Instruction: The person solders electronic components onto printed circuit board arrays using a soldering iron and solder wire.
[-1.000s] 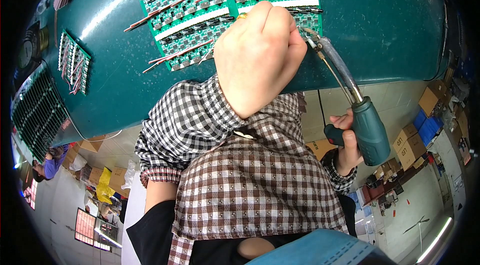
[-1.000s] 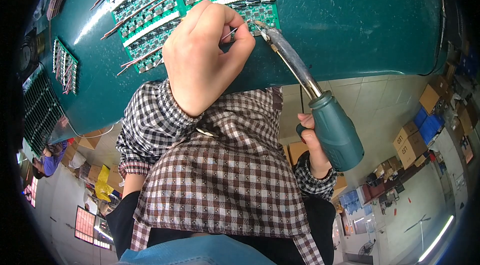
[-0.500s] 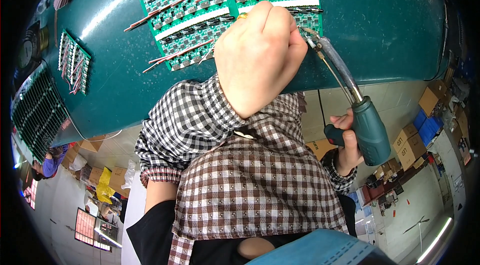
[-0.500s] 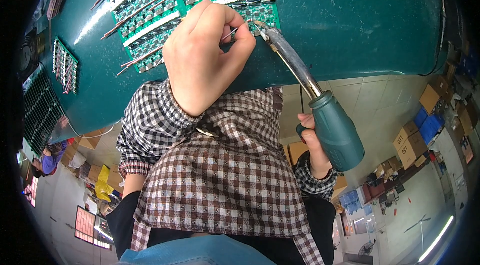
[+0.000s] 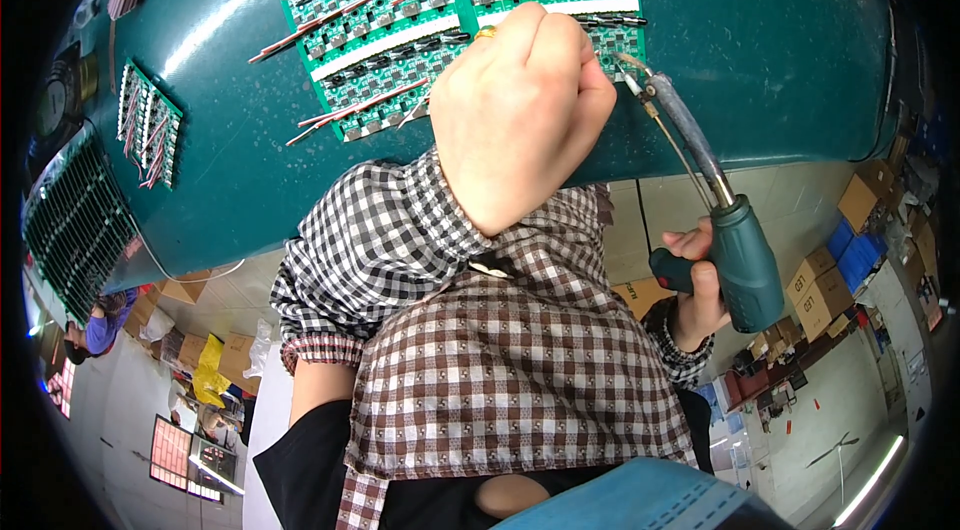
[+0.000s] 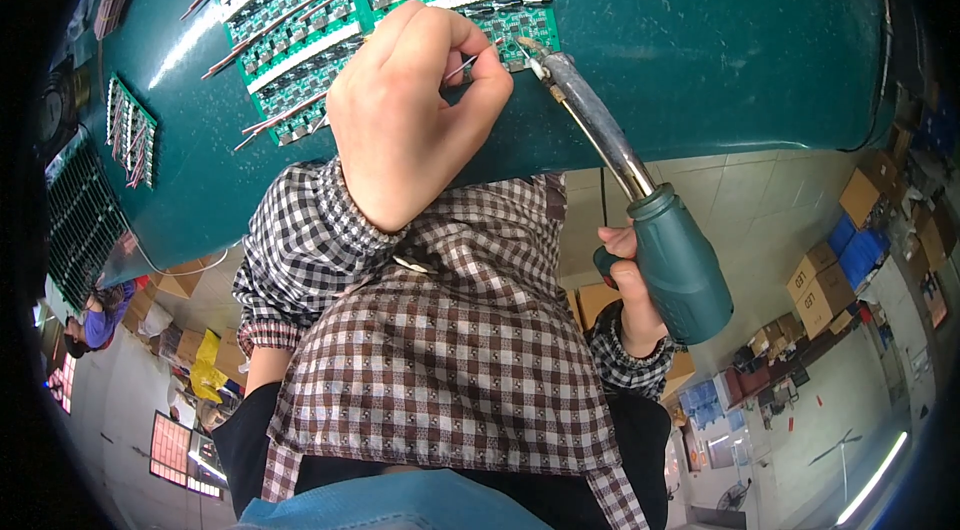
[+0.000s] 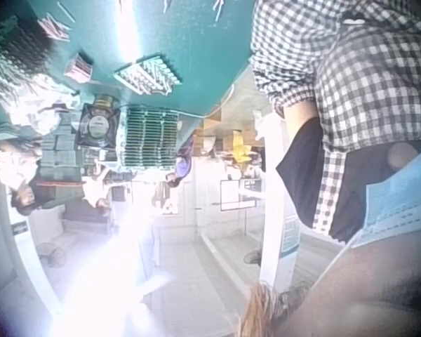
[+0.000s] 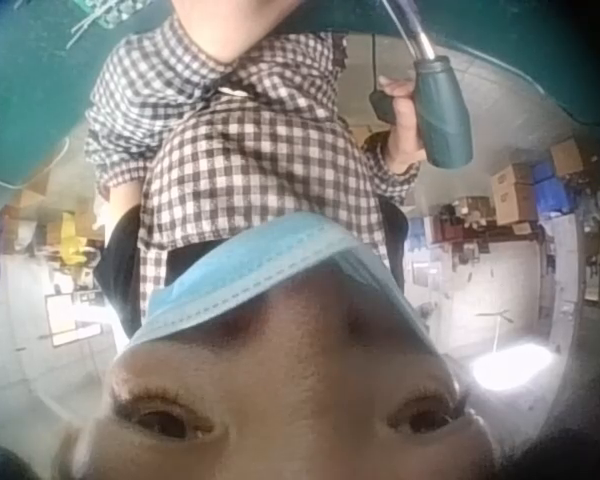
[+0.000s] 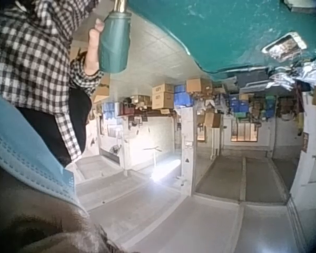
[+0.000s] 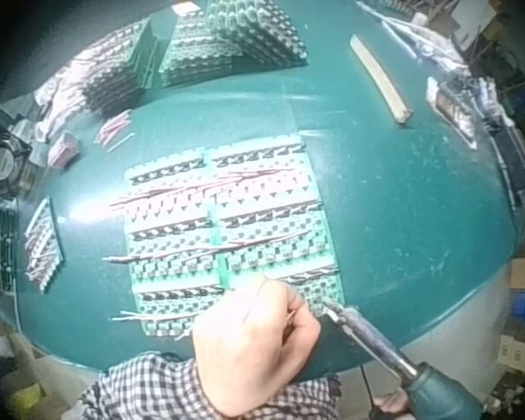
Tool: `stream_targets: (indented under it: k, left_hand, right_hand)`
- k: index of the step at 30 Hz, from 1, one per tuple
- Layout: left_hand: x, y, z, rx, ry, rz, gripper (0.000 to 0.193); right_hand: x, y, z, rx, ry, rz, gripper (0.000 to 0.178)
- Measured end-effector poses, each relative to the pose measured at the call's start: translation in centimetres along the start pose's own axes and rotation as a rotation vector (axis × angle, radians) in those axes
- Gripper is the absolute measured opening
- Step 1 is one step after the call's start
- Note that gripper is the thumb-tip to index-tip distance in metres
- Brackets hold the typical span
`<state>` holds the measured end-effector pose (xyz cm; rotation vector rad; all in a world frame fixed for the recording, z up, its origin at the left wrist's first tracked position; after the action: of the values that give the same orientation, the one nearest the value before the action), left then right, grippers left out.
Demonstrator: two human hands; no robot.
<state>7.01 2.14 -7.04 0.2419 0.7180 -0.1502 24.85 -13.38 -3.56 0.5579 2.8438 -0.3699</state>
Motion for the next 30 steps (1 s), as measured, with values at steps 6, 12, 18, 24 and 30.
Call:
stream_targets:
  k: [6,12,18,24,30]
  left_hand:
    - [-0.3,-0.2,0.2,0.0,0.005,-0.02,0.013]
    - [-2.3,-0.4,0.1,0.081,-0.057,-0.069,0.017]
    - [-2.9,-0.3,-0.3,0.293,0.137,-0.301,0.043]
    - [-3.5,-0.5,0.1,0.263,0.189,-0.299,0.04]
    - [-5.1,0.5,0.1,0.2,-0.048,-0.327,0.04]
  right_hand:
    - [-0.2,0.2,0.1,0.01,0.088,0.04,0.047]
    - [-0.1,3.0,1.4,0.1,0.46,0.065,0.05]
    - [5.5,11.4,1.3,0.061,1.114,-0.243,0.049]
    - [8.6,12.3,0.0,0.018,0.961,-0.281,0.044]
    - [7.5,12.2,-0.3,0.091,0.904,-0.139,0.044]
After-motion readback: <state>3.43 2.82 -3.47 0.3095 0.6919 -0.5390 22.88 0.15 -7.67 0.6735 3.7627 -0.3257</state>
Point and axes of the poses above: each hand's wrist, its own y-axis towards the middle knuckle, its own x-axis out of the palm, z = x × y, the point moved 6 cm from there along y, towards the middle knuckle, and after that the axes turned 4 degrees about -y, right-handed, at the moved point
